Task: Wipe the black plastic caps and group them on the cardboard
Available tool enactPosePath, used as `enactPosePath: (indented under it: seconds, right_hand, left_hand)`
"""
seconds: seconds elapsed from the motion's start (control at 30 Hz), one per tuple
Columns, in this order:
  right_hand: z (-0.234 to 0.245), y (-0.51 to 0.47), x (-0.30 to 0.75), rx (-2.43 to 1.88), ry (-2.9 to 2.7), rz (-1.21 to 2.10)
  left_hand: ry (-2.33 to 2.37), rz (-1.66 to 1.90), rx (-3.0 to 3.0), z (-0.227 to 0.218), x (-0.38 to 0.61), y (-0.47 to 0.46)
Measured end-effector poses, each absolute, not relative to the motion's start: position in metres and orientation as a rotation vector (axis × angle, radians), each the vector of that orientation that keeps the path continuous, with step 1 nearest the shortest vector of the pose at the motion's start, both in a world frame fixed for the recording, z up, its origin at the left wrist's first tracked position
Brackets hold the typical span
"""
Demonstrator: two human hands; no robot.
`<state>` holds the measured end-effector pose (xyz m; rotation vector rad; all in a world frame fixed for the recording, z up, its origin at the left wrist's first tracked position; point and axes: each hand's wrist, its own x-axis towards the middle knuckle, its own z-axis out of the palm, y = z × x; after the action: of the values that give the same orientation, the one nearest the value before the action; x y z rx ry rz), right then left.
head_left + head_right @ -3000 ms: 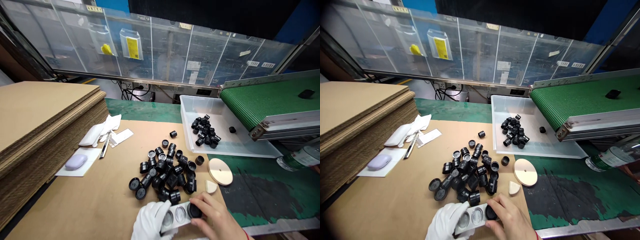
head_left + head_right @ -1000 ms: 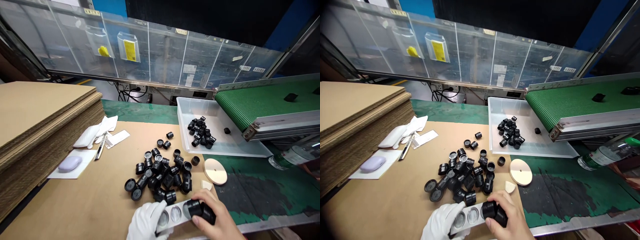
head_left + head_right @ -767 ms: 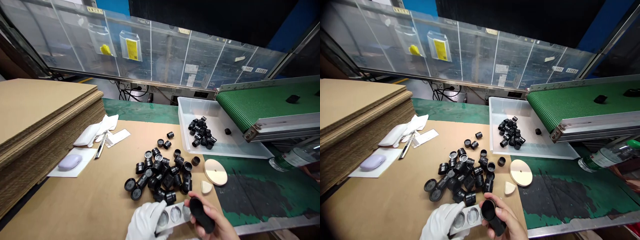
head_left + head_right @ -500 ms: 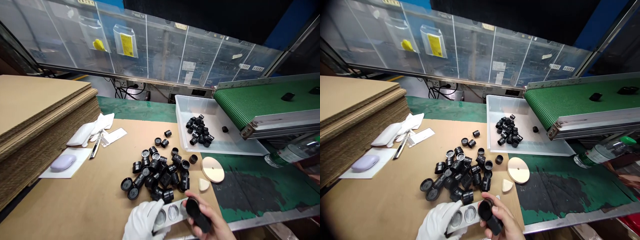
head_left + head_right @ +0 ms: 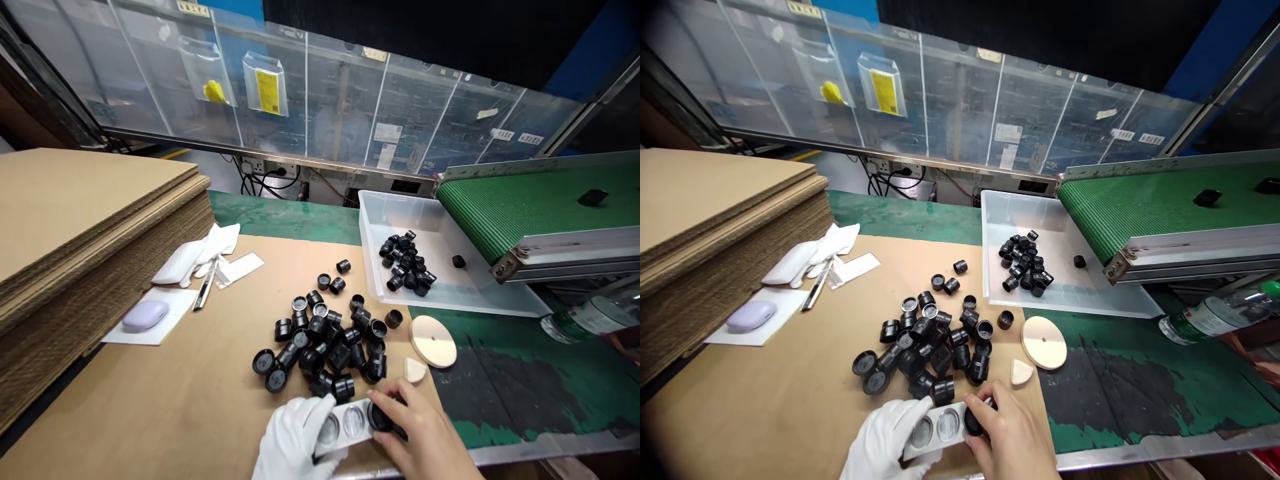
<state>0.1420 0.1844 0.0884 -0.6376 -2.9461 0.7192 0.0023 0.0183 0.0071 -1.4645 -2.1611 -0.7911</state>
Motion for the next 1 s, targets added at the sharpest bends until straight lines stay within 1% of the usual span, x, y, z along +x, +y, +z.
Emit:
enactPosePath:
  seconds: [0.3, 0.43, 0.57, 0.7, 0.9, 1.0]
  right_hand:
    - [0.096, 0.187, 0.134, -0.665, -3.064, 0.647]
    - [0.104, 0.191, 0.131, -0.646, -3.091, 0.714]
    - [0.111, 0.2, 0.137, -0.553, -2.988, 0.87]
    - [0.116, 0.206, 0.142, -0.477, -2.946, 0.884]
    - [0.106, 0.191, 0.128, -0.454, -2.933, 0.94]
    - [0.1, 0.18, 0.12, -0.458, -2.987, 0.897]
  left_hand:
    - [-2.191, -0.805, -1.478, 0.005, 0.003, 0.018]
    - [-2.173, -0.822, -1.466, 0.005, 0.003, 0.017]
    - [-2.177, -0.836, -1.452, 0.002, 0.003, 0.017]
    - [-2.233, -0.821, -1.466, -0.001, 0.004, 0.015]
    - [-2.206, -0.787, -1.498, 0.001, 0.003, 0.015]
    - [-2.177, -0.811, -1.482, 0.001, 0.003, 0.016]
